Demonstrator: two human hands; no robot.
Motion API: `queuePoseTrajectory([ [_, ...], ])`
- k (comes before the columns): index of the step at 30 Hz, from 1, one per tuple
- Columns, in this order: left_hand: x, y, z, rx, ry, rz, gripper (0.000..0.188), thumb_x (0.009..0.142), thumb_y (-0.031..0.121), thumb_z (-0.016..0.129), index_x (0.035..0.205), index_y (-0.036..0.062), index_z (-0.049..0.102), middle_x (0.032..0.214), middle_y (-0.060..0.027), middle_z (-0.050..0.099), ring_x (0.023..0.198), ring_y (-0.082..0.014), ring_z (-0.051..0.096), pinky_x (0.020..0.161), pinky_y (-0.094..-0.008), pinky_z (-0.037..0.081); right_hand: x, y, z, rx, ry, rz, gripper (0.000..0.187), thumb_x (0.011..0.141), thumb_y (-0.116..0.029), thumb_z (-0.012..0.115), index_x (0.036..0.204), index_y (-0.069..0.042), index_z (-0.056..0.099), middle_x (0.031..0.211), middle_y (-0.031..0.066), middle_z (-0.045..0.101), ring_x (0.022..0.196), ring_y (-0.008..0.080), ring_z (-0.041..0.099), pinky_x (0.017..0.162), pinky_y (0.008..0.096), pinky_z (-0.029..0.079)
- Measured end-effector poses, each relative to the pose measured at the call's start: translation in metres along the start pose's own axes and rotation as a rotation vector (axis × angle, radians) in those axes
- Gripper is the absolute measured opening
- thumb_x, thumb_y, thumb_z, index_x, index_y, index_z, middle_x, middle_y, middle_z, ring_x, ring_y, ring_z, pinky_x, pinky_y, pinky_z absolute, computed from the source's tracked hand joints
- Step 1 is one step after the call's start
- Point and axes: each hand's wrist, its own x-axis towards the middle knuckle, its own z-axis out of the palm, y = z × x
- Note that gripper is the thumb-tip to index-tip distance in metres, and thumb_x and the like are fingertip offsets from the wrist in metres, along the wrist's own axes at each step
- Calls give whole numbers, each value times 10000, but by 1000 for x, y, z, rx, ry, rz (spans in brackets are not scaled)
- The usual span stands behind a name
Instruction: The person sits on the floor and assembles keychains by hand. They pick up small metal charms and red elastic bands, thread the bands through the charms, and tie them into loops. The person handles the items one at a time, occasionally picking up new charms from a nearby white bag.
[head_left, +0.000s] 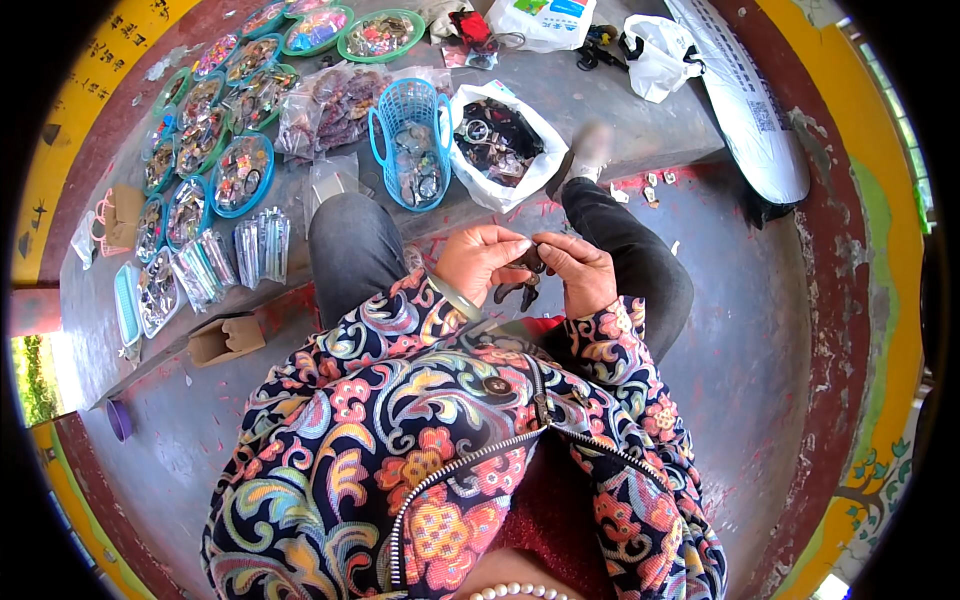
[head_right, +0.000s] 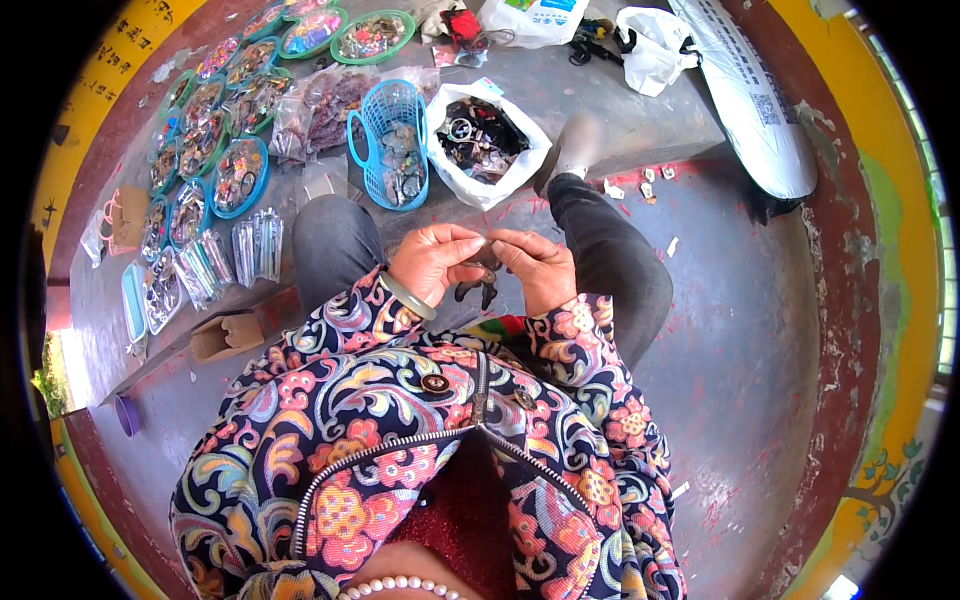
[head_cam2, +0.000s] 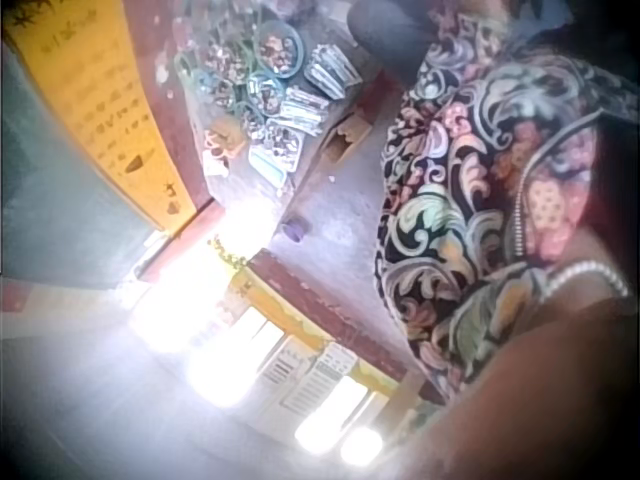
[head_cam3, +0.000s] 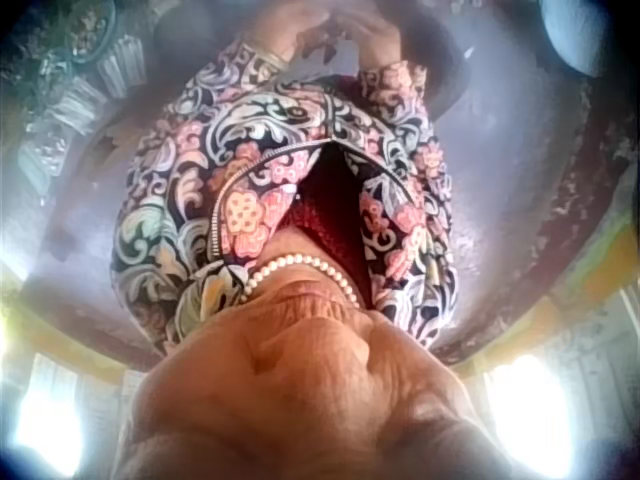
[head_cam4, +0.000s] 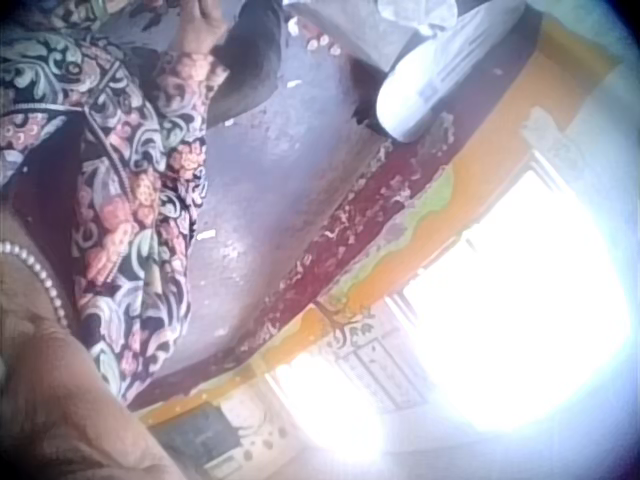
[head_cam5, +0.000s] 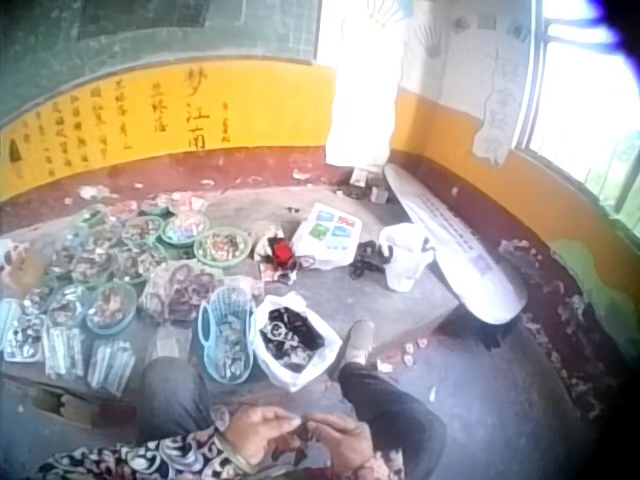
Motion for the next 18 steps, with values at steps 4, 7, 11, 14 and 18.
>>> queuePoseTrajectory([
  [4, -1, -1, -1, -9, -45, -1, 192, 861, 101, 516, 996, -27, 563, 893, -93, 603, 765, -158, 610, 611, -239, 539, -1, -1, 0, 93, 7, 7, 159, 776, -8, 596, 928, 17, 637, 805, 40, 608, 701, 95, 518, 649, 218, 403],
  [7, -1, 2, -3, 45, -84, -32, 245, 886, 147, 480, 1045, -27, 543, 922, -98, 602, 777, -164, 614, 618, -245, 540, -1, 0, -2, 111, -25, -33, 155, 779, 6, 584, 924, 21, 635, 821, 40, 605, 723, 99, 522, 657, 221, 405],
  [11, -2, 5, -6, 80, -122, -65, 278, 903, 171, 443, 1081, -26, 527, 954, -105, 597, 821, -168, 609, 619, -246, 540, 0, 0, -5, 69, -67, -92, 152, 777, 23, 579, 906, -5, 654, 786, 9, 586, 728, 83, 506, 662, 215, 399],
  [14, -1, 5, -10, 67, -149, -71, 280, 905, 164, 431, 1086, -31, 521, 975, -109, 590, 859, -166, 600, 628, -246, 541, 0, -3, -7, -3, -118, -146, 145, 784, 32, 568, 890, -8, 657, 764, 4, 573, 728, 82, 506, 663, 211, 398],
  [18, 1, 10, -12, 15, -231, -106, 280, 908, 142, 414, 1096, -43, 507, 1003, -115, 581, 905, -162, 586, 700, -247, 530, 1, -2, -11, -97, -156, -214, 151, 781, 55, 554, 866, -10, 660, 773, 16, 574, 730, 91, 514, 672, 215, 408],
])
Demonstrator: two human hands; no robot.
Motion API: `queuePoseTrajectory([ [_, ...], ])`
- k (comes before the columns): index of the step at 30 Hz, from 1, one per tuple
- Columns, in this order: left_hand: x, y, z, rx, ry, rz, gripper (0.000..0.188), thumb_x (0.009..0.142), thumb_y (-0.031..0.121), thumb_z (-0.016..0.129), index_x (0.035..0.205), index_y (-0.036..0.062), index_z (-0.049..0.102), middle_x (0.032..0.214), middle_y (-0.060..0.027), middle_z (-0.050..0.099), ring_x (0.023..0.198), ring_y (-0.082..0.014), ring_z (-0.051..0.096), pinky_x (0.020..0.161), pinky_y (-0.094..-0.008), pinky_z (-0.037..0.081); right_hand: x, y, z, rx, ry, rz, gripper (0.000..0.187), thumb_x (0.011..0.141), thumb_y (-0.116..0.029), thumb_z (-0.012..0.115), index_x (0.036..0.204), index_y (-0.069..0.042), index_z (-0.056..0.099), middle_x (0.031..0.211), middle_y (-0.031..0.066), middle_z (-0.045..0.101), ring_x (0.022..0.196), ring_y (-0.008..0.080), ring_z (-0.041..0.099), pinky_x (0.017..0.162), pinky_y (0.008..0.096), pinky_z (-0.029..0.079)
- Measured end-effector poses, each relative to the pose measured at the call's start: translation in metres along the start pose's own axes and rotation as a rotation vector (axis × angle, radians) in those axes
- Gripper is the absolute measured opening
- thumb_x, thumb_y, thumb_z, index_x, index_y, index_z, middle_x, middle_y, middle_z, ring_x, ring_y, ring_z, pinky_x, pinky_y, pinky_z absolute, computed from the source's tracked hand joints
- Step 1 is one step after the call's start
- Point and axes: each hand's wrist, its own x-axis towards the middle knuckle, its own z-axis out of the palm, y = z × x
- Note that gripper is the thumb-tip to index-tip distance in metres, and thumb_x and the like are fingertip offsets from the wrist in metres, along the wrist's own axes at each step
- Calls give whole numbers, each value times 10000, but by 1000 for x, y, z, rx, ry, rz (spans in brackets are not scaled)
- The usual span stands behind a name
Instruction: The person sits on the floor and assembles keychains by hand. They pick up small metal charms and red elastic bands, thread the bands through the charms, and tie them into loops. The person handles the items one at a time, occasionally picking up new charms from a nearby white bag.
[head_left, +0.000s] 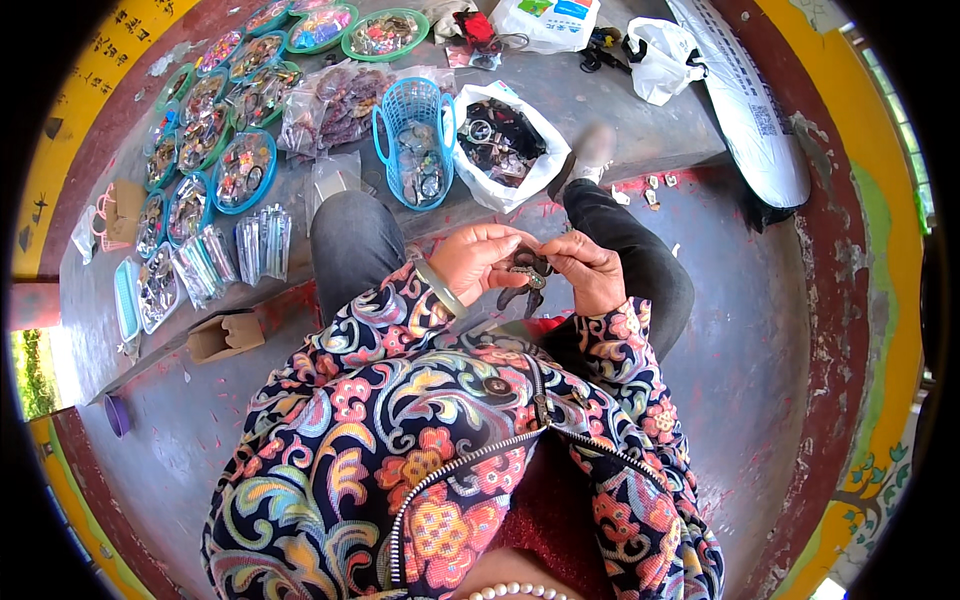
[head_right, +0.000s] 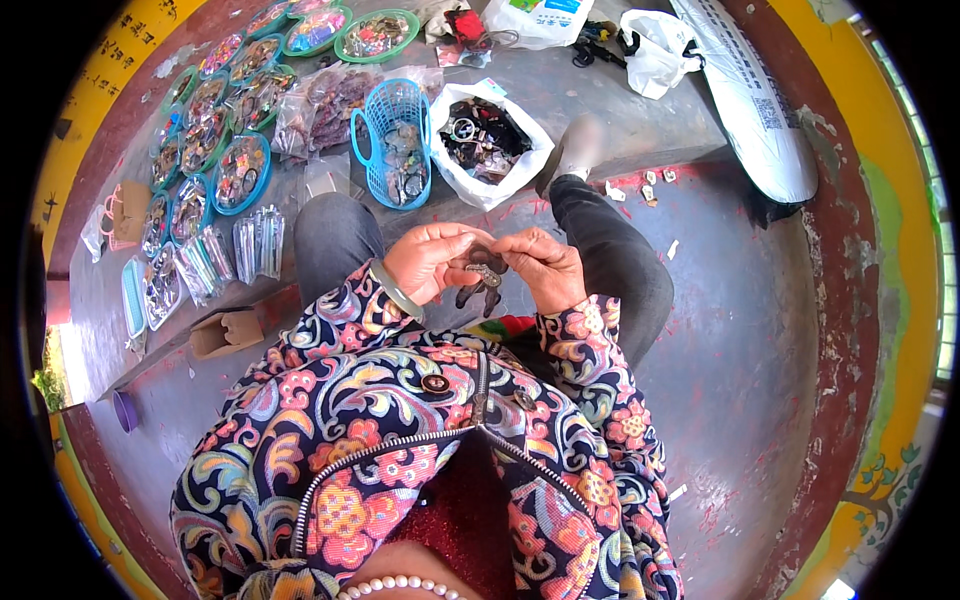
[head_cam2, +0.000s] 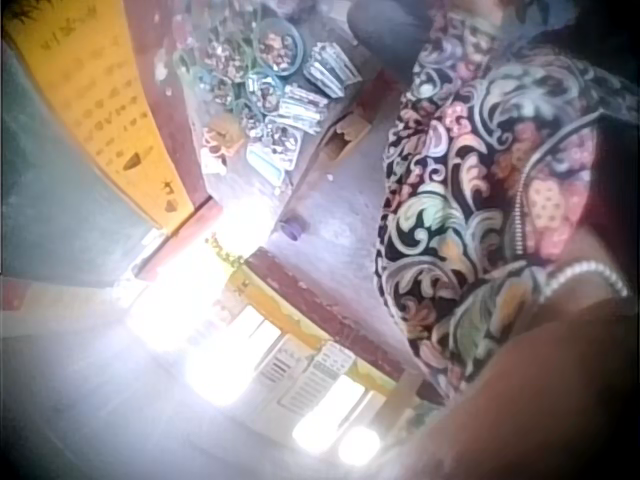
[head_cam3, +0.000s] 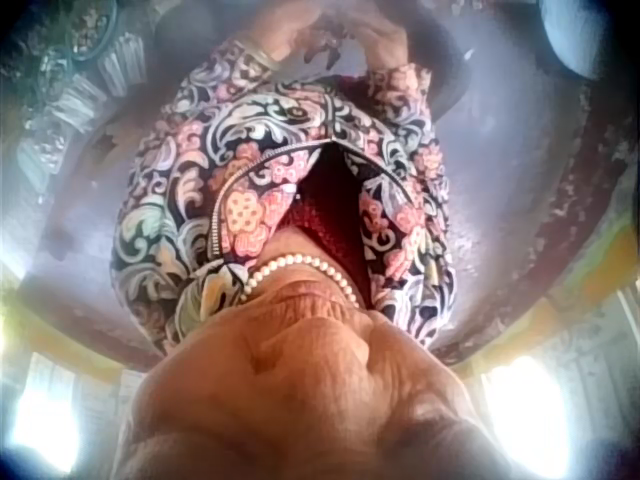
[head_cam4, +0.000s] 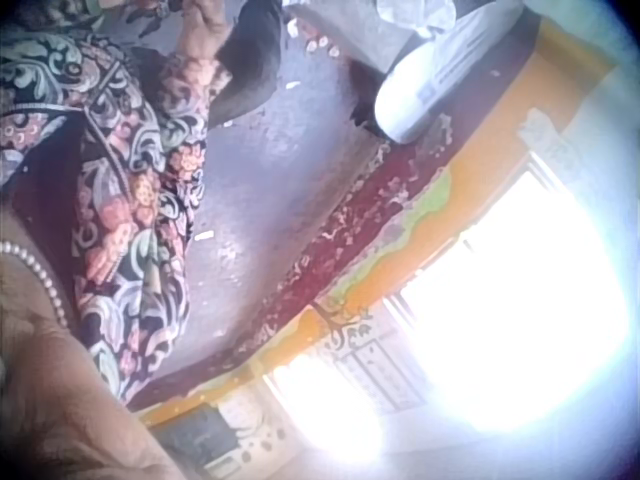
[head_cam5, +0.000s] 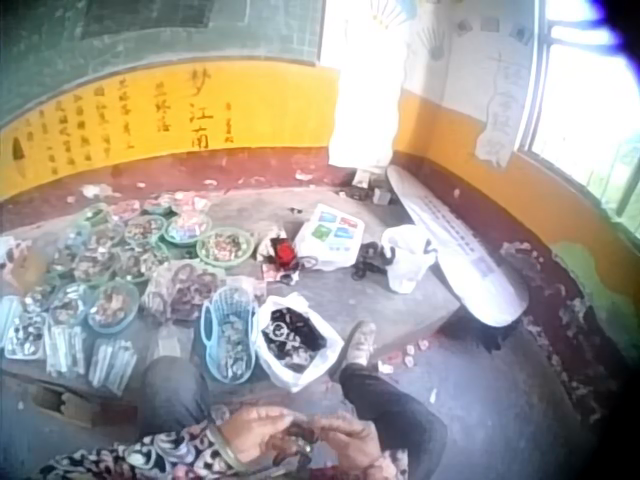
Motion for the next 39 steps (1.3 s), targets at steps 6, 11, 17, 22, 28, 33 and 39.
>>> queuePoseTrajectory([
  [6, -1, 3, -3, -72, -56, -32, 287, 907, 116, 394, 1106, -70, 484, 1047, -134, 563, 958, -179, 566, 812, -275, 496, 0, -10, 2, -231, -42, -101, 184, 760, 76, 544, 855, -29, 662, 778, 38, 575, 732, 115, 532, 653, 227, 428],
  [11, 0, 1, -7, -137, -90, 1, 282, 886, 75, 396, 1098, -92, 477, 1043, -151, 558, 970, -203, 561, 844, -297, 483, 0, -10, 4, -356, -26, -161, 182, 752, 63, 554, 847, -46, 665, 763, 40, 566, 720, 130, 539, 631, 232, 431],
  [17, 1, -1, -2, -143, -9, 39, 236, 865, 79, 476, 1040, -75, 514, 992, -133, 570, 904, -185, 578, 798, -284, 504, 0, -9, 5, -416, 9, -201, 190, 735, 54, 570, 843, -67, 669, 754, 45, 563, 715, 137, 543, 624, 237, 429],
  [22, 4, -6, 2, 6, 127, 60, 186, 854, 80, 524, 982, -52, 548, 929, -109, 581, 809, -153, 590, 701, -253, 534, 1, -5, 5, -458, 3, -208, 200, 732, 56, 570, 845, -75, 672, 755, 45, 562, 714, 140, 543, 624, 233, 425],
  [28, 4, -7, 1, 49, 168, 105, 165, 856, 74, 517, 963, -42, 564, 914, -102, 599, 797, -151, 606, 674, -251, 541, 3, -1, 2, -307, -21, -109, 203, 762, 56, 551, 892, -53, 661, 790, 37, 584, 721, 103, 529, 636, 225, 421],
  [33, 2, -1, 3, 129, 222, 193, 168, 868, 77, 497, 979, -24, 574, 927, -85, 599, 835, -131, 589, 696, -249, 528, 5, -7, -2, 20, 119, 122, 188, 808, -42, 565, 986, -13, 619, 844, 34, 605, 726, 74, 515, 634, 208, 408],
  [39, 0, -4, 12, 278, 211, 223, 186, 875, 76, 484, 1002, -33, 566, 960, -100, 595, 871, -143, 585, 724, -264, 522, 7, -4, 1, -108, 59, 176, 217, 817, -192, 609, 936, -11, 634, 797, 4, 599, 694, 58, 497, 619, 194, 381],
])
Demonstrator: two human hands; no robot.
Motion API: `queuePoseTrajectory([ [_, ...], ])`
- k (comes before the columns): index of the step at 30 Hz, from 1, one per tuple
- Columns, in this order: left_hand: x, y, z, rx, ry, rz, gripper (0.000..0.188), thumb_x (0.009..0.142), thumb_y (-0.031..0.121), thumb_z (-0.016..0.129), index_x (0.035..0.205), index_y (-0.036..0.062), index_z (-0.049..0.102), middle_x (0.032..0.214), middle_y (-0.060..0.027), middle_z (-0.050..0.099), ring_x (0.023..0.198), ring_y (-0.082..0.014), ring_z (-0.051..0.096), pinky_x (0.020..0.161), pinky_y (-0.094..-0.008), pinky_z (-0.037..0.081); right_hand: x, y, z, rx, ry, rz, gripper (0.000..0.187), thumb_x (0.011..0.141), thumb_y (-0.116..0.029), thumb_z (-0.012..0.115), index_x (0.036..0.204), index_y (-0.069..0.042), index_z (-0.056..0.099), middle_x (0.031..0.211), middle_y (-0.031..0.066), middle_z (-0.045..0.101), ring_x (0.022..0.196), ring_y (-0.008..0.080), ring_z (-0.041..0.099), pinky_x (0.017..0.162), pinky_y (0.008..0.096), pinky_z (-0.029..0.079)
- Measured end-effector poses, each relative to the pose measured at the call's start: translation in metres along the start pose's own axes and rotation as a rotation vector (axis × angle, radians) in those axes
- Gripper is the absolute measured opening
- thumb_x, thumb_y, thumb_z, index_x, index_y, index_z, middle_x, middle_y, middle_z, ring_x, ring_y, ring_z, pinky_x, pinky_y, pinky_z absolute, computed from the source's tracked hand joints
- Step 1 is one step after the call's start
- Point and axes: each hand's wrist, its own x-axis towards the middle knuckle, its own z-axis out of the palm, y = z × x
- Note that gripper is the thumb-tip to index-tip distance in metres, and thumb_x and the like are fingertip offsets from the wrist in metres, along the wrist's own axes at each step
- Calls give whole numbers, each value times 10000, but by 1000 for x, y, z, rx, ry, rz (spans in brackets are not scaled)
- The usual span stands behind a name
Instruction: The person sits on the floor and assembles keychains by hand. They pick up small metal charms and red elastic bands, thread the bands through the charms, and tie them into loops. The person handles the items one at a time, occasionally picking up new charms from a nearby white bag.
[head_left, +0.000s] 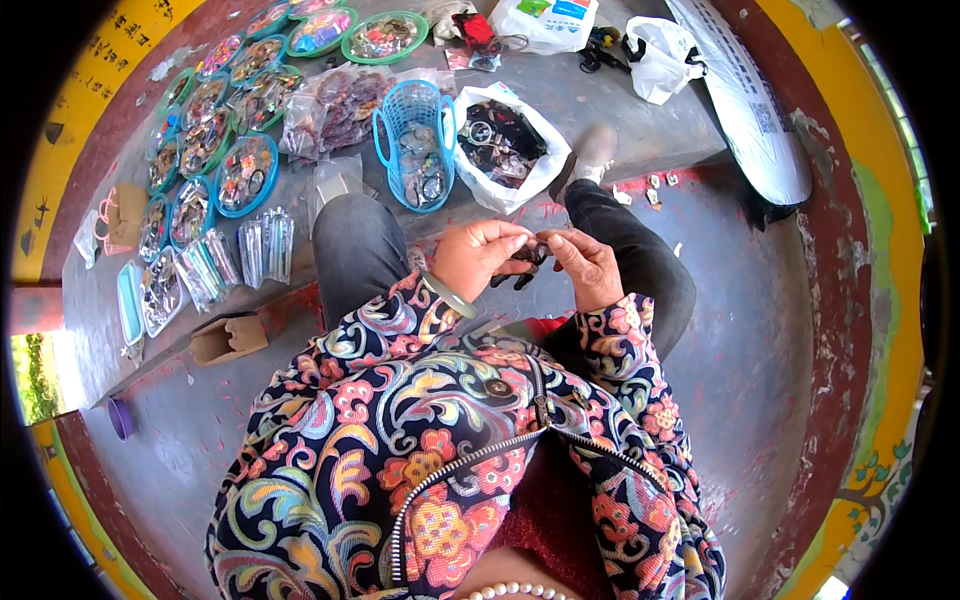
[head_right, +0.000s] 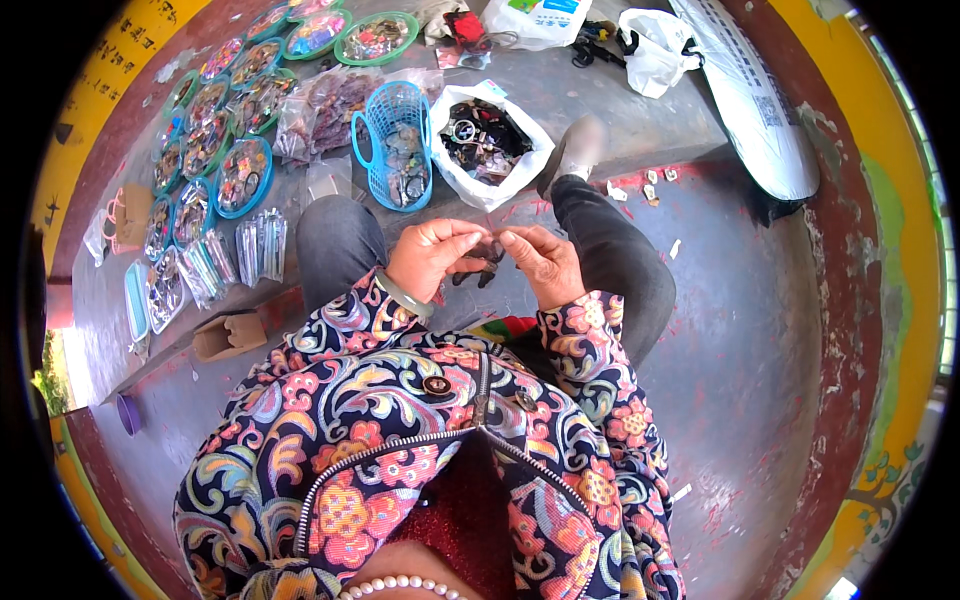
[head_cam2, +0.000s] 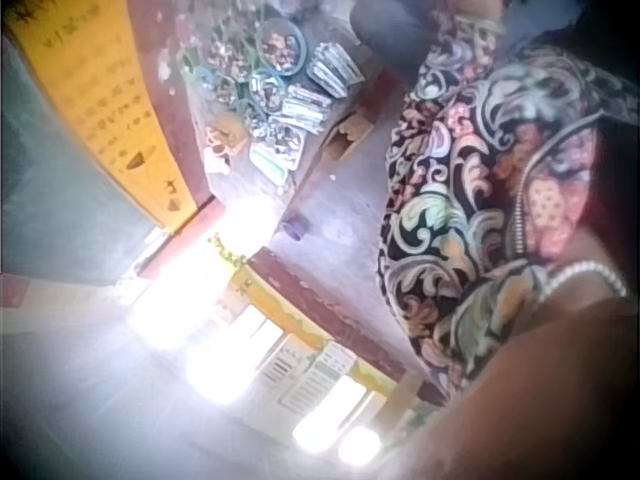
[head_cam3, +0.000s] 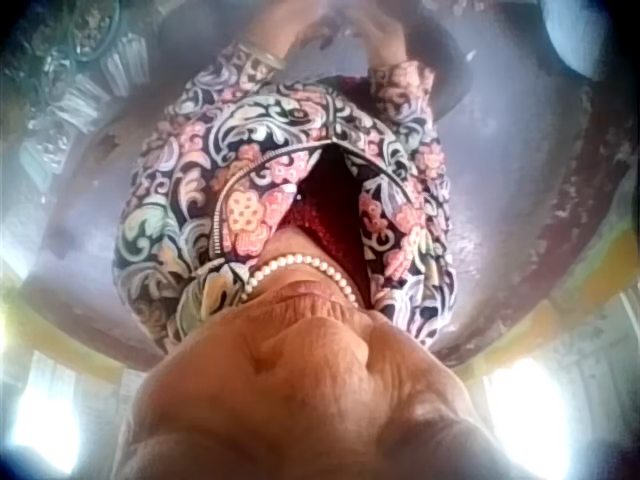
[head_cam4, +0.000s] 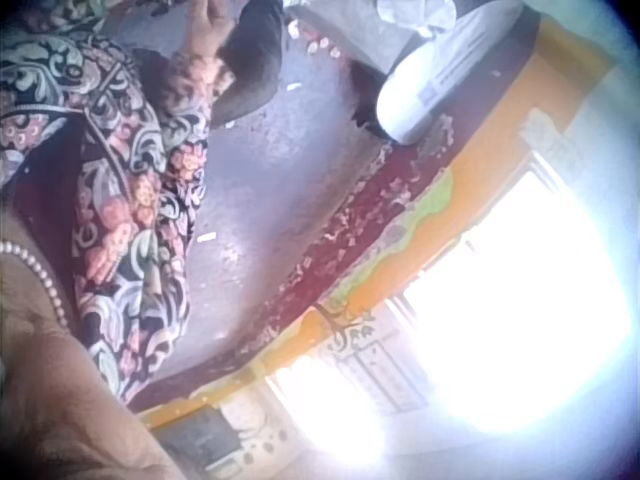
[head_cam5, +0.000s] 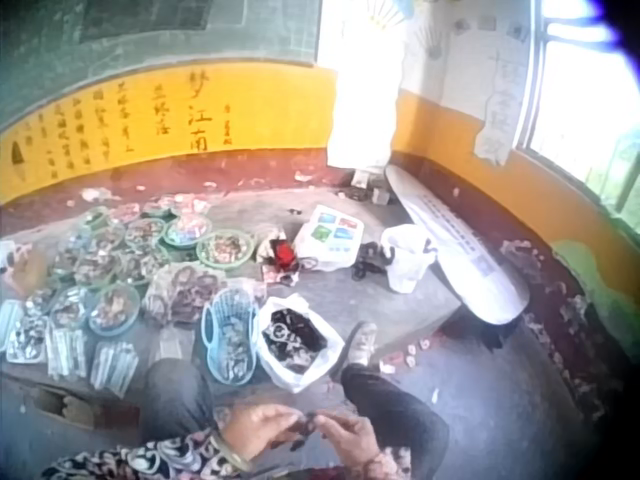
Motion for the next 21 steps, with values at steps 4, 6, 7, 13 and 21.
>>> queuePoseTrajectory([
  [4, -1, -4, 2, 17, -22, 1, 196, 882, 84, 476, 1007, -43, 559, 960, -108, 592, 860, -157, 591, 728, -261, 523, 2, 10, 1, -102, 0, -186, 155, 788, -136, 631, 884, -15, 652, 742, 19, 584, 687, 89, 502, 619, 213, 391],
  [6, -1, -5, 2, 18, -29, 0, 204, 886, 92, 471, 1010, -49, 553, 955, -109, 590, 846, -160, 595, 726, -258, 524, 1, 8, 3, -95, 15, -189, 130, 770, -106, 642, 862, -17, 660, 735, 31, 585, 690, 98, 509, 619, 220, 397],
  [7, -1, -4, 2, 18, -33, -2, 209, 889, 97, 468, 1011, -52, 549, 952, -109, 589, 839, -160, 597, 724, -257, 524, 1, 6, 4, -92, 24, -190, 119, 760, -91, 647, 852, -17, 664, 732, 38, 586, 692, 103, 512, 620, 224, 399],
  [13, -1, -5, 2, -61, -78, 1, 244, 911, 140, 429, 996, -61, 537, 929, -115, 585, 825, -161, 597, 699, -257, 533, -1, 5, 4, -163, 89, -268, 84, 714, -55, 678, 787, -14, 671, 683, 41, 586, 638, 110, 519, 579, 235, 404],
  [21, 0, -7, -2, -72, -38, -30, 299, 922, 225, 409, 985, -40, 531, 929, -125, 595, 800, -168, 613, 637, -232, 529, -4, 6, 5, -96, 118, -212, 71, 709, -54, 690, 732, 0, 651, 637, 3, 554, 595, 74, 477, 545, 218, 372],
])
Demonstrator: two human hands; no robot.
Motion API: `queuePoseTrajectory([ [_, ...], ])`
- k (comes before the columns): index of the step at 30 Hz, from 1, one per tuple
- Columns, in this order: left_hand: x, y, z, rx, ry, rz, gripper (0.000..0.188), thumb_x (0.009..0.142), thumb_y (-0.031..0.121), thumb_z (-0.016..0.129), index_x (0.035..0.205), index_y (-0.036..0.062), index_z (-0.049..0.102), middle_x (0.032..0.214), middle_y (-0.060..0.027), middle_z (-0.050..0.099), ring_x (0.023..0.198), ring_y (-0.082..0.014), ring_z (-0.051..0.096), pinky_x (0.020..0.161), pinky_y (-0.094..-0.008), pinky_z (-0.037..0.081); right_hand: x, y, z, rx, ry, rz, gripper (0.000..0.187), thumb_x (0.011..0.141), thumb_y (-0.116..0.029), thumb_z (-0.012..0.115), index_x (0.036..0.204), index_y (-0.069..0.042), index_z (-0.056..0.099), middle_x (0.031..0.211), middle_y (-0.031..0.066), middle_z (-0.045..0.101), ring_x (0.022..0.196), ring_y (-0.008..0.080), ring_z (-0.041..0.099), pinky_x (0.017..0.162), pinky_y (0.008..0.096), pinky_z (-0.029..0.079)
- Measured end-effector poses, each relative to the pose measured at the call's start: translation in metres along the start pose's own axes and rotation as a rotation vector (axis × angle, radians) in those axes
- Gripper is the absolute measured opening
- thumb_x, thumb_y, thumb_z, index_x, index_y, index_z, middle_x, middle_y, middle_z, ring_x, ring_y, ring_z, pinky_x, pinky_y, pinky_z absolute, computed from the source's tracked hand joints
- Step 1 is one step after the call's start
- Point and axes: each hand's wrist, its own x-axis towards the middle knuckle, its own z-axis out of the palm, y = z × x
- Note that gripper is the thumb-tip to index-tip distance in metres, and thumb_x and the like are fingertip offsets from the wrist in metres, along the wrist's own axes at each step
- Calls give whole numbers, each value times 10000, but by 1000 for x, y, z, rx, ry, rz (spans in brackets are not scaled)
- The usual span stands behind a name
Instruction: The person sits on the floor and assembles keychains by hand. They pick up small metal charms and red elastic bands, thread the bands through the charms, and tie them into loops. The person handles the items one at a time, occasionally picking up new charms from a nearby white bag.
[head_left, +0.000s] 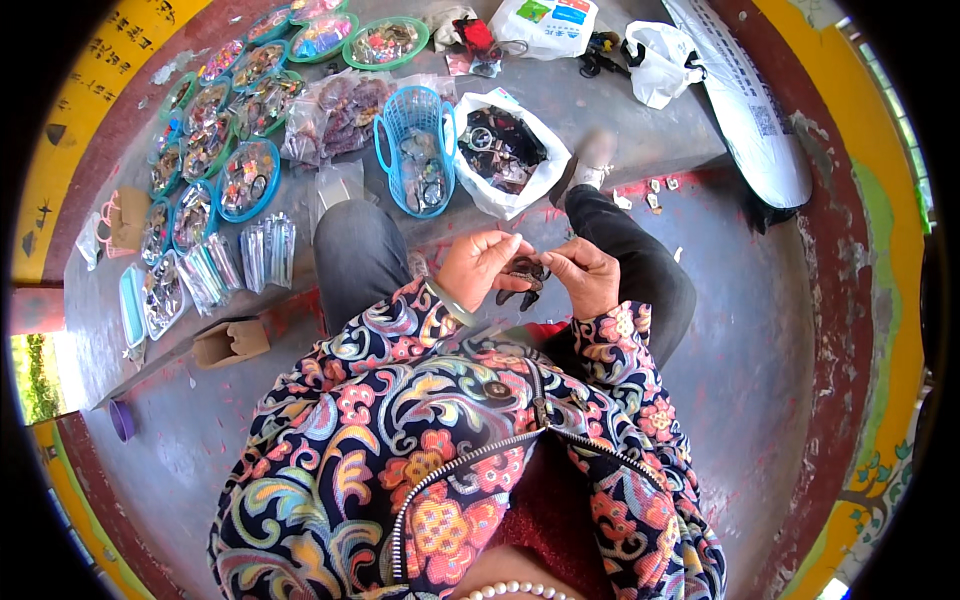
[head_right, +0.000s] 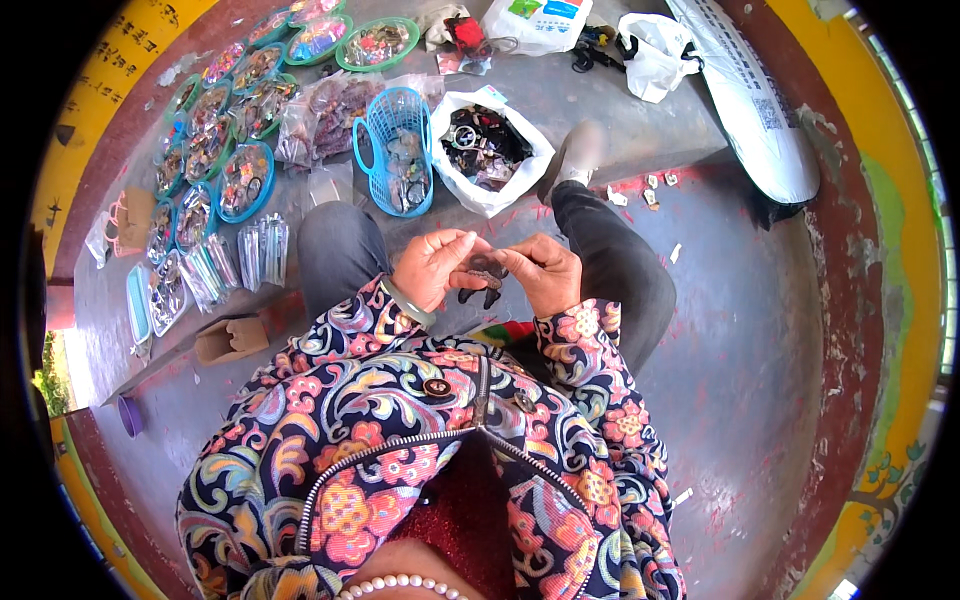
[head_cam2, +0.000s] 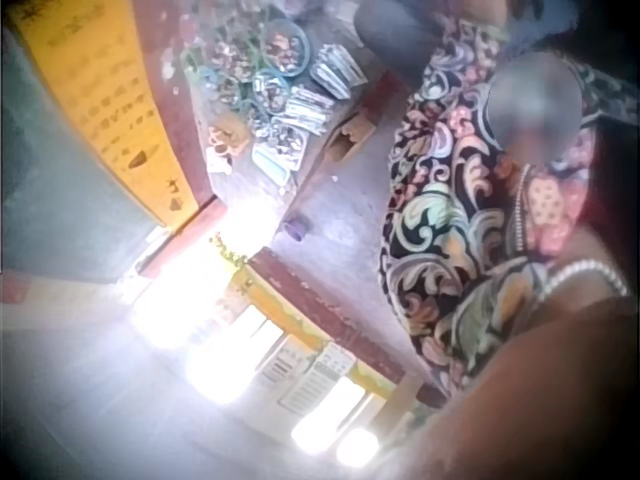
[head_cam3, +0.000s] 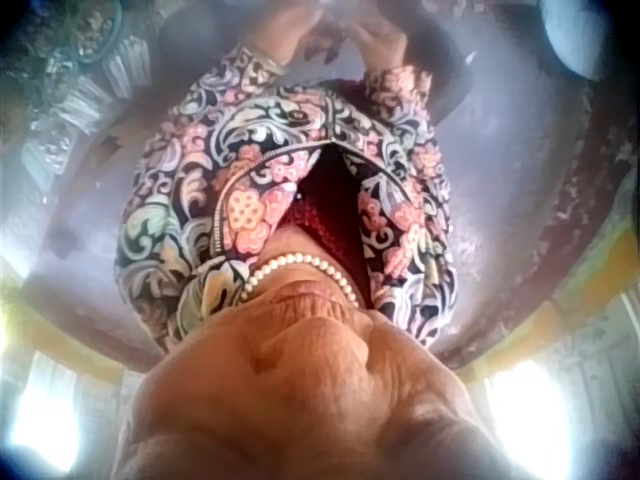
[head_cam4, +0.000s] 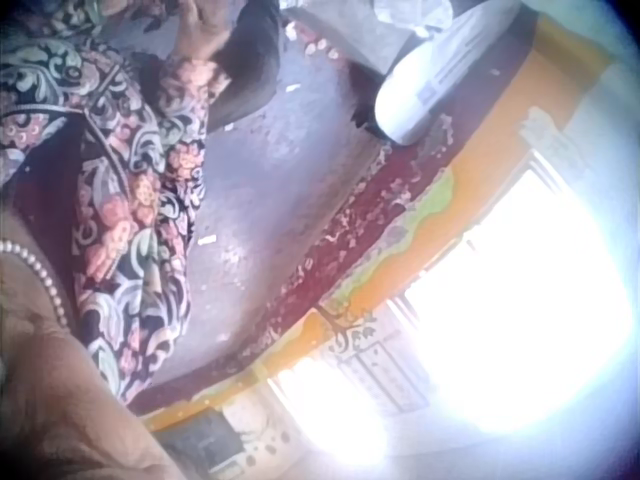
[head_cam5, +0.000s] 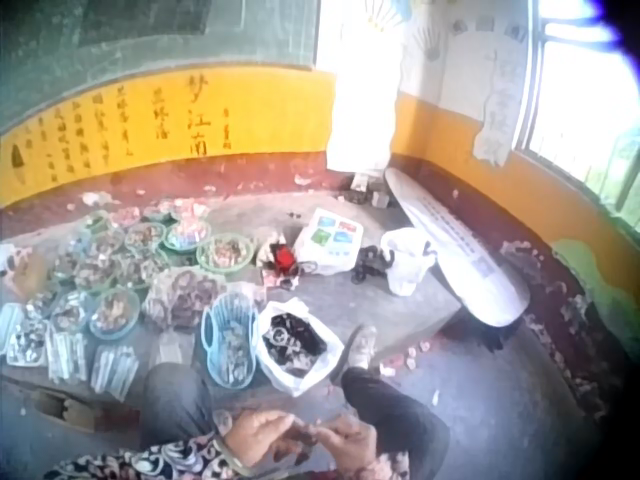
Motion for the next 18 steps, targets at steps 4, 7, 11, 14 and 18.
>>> queuePoseTrajectory([
  [4, 3, 11, -7, -42, 55, -80, 345, 912, 301, 421, 977, -18, 534, 914, -120, 605, 793, -143, 613, 545, -201, 507, 1, 8, -6, 114, 55, 112, 81, 728, -66, 683, 713, 0, 640, 633, -24, 535, 596, 47, 443, 535, 199, 341],
  [7, 4, 14, -8, 48, 24, -46, 367, 886, 321, 481, 997, -22, 548, 906, -105, 615, 783, -102, 593, 527, -170, 452, 2, 9, -7, 144, 49, 167, 99, 755, -77, 657, 709, 8, 632, 630, -29, 521, 597, 47, 424, 563, 193, 332],
  [11, 13, -5, -10, 193, -49, 79, 339, 854, 305, 546, 949, -16, 601, 854, -47, 621, 735, -60, 549, 557, -182, 413, 2, 11, -5, 137, 16, 158, 90, 739, -79, 678, 713, -1, 641, 631, -35, 535, 597, 35, 431, 534, 189, 335],
  [14, 17, -15, -13, 182, -64, 33, 289, 860, 235, 540, 916, -39, 612, 850, -81, 632, 746, -98, 579, 629, -214, 451, 2, 8, -4, 97, 3, 166, 88, 738, -80, 680, 716, -3, 643, 626, -38, 537, 594, 32, 434, 534, 189, 340],
  [18, 17, -12, -12, 83, -52, -107, 269, 862, 199, 535, 899, -55, 615, 843, -107, 640, 757, -128, 604, 683, -220, 471, 1, 17, -5, 74, 7, 201, 96, 739, -95, 682, 725, -7, 647, 633, -37, 545, 591, 32, 438, 534, 188, 346],
])
